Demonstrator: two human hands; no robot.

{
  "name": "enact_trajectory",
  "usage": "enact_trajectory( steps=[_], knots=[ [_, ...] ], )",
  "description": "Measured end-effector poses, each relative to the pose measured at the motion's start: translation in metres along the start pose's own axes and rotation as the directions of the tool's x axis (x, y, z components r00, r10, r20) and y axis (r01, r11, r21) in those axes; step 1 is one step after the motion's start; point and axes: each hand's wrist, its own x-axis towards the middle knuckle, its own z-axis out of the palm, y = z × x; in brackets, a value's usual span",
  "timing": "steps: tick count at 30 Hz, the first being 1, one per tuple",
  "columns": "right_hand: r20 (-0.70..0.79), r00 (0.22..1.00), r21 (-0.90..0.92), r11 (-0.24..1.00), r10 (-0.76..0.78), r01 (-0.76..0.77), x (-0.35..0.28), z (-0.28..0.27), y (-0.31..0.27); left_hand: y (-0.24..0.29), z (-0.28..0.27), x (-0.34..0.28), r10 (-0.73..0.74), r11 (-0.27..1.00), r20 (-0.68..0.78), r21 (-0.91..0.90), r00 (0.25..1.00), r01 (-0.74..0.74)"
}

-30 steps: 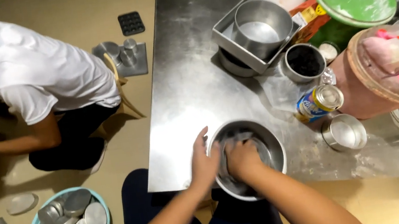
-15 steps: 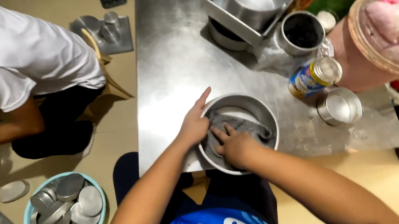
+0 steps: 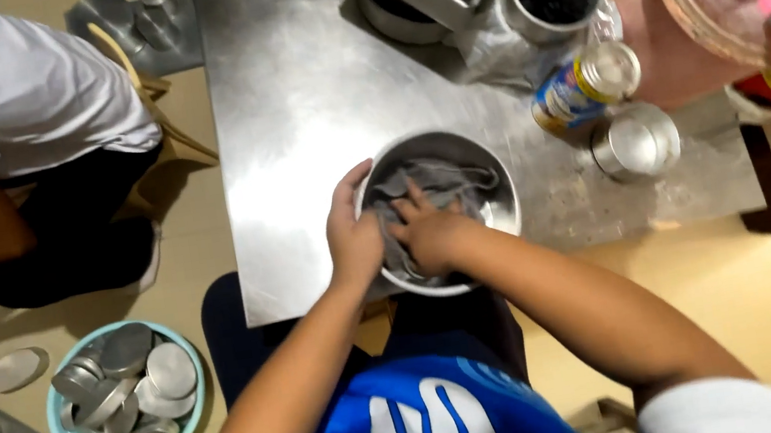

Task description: Wiping and cleaning various metal baking pans with a cloth at a kitchen workstation.

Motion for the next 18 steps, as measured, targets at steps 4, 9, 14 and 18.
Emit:
enact_trajectory(
  steps=[4, 9, 14, 18],
  knots=[
    [-0.298, 0.887, 0.116, 0.908, -0.354, 0.402, 0.02, 0.074, 0.026, 0.005, -0.004, -0.004, 0.043, 0.97, 0.002, 0.238, 0.999, -0.042],
    [-0.135, 0.938, 0.47, 0.813, -0.318, 0.343, -0.054, 0.035, 0.006, 0.03, -0.002, -0.016, -0.138, 0.989, 0.0, 0.052, 0.99, 0.137],
    [-0.195, 0.97, 0.079, 0.983, -0.148, 0.166, -0.115, 0.015, -0.005, 0.012, -0.012, -0.013, -0.011, 0.994, 0.048, 0.112, 0.999, 0.005],
    [-0.473, 0.825, 0.257, 0.847, -0.31, 0.466, -0.142, 0.027, 0.037, 0.082, -0.017, -0.027, 0.35, 0.864, 0.308, 0.26, 0.885, -0.432]
  ],
)
